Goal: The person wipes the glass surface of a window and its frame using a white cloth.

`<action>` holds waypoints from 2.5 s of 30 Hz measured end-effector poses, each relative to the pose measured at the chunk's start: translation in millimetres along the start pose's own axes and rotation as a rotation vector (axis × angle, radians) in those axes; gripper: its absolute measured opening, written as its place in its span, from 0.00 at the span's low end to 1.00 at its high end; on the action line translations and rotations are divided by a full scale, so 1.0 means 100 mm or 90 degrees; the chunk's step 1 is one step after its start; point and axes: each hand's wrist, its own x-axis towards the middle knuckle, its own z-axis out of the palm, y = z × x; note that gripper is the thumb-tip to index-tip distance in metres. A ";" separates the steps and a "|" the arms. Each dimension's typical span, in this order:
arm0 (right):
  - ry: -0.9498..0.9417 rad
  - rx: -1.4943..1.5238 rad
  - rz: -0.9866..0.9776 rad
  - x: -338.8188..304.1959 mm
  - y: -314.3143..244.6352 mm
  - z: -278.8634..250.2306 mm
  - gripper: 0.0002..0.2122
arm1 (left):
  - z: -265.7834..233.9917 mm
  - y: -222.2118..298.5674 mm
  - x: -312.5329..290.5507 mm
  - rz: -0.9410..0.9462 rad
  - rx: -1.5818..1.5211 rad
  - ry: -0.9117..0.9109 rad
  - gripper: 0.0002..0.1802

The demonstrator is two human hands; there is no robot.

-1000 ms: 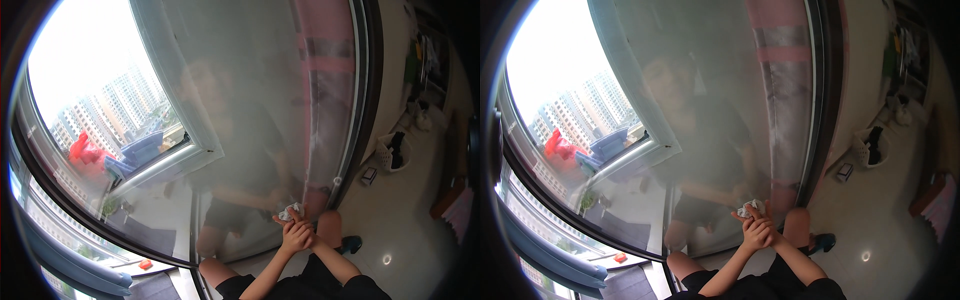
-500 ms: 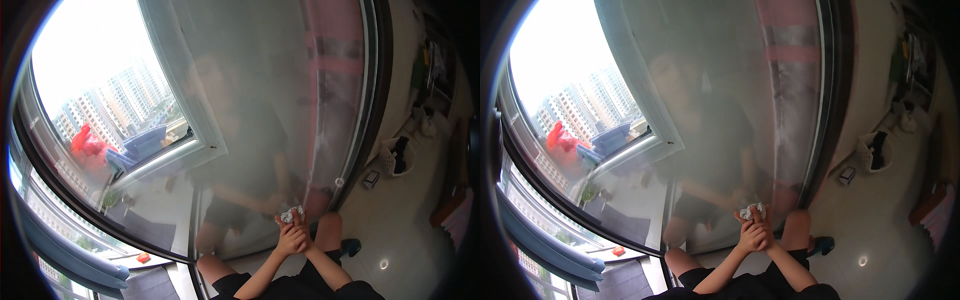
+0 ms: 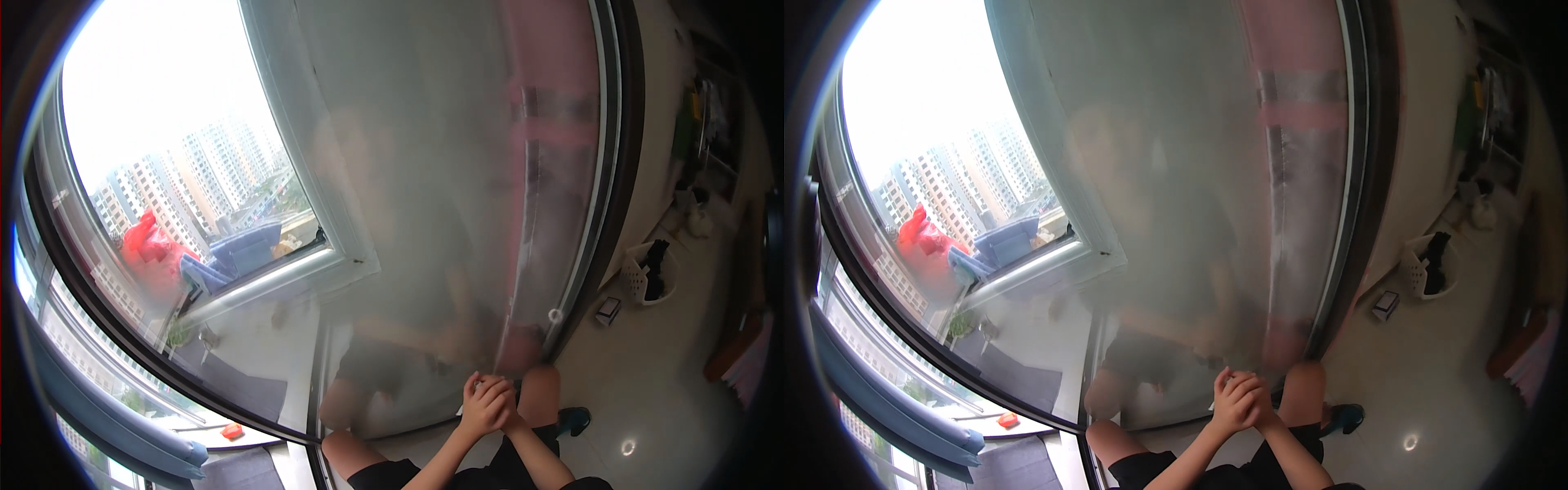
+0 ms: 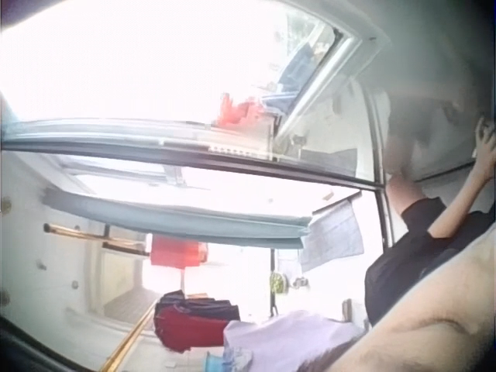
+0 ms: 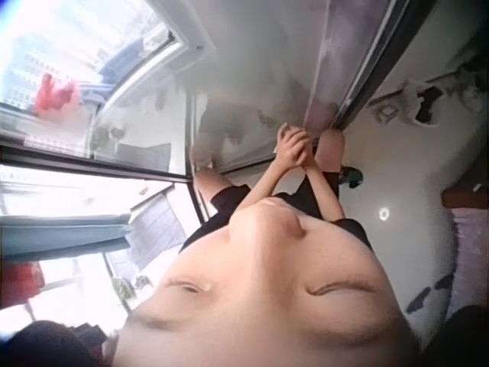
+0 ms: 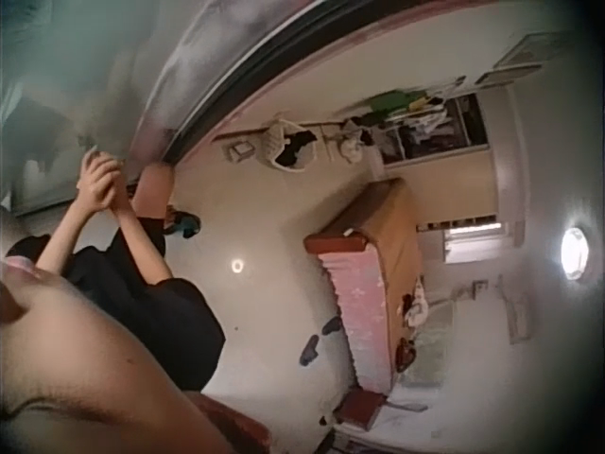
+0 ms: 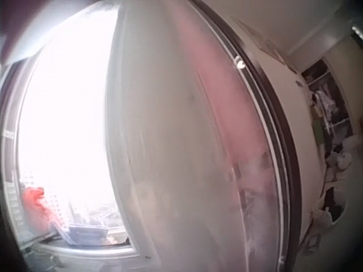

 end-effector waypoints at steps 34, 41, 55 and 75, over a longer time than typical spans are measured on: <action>-0.179 0.247 0.109 0.00 -0.68 0.62 0.21 | -0.66 -0.15 -0.96 -0.608 0.115 0.097 0.22; -0.380 0.412 0.250 -0.45 -0.18 0.76 0.23 | -0.35 -0.16 -1.60 -0.805 -0.208 0.178 0.22; -0.210 0.606 0.666 -0.89 0.42 1.18 0.20 | 0.02 -0.41 -2.16 -0.911 -0.337 0.021 0.22; -0.046 0.434 0.267 -1.11 0.28 1.30 0.10 | -0.19 -0.35 -1.97 -0.823 -0.564 0.181 0.17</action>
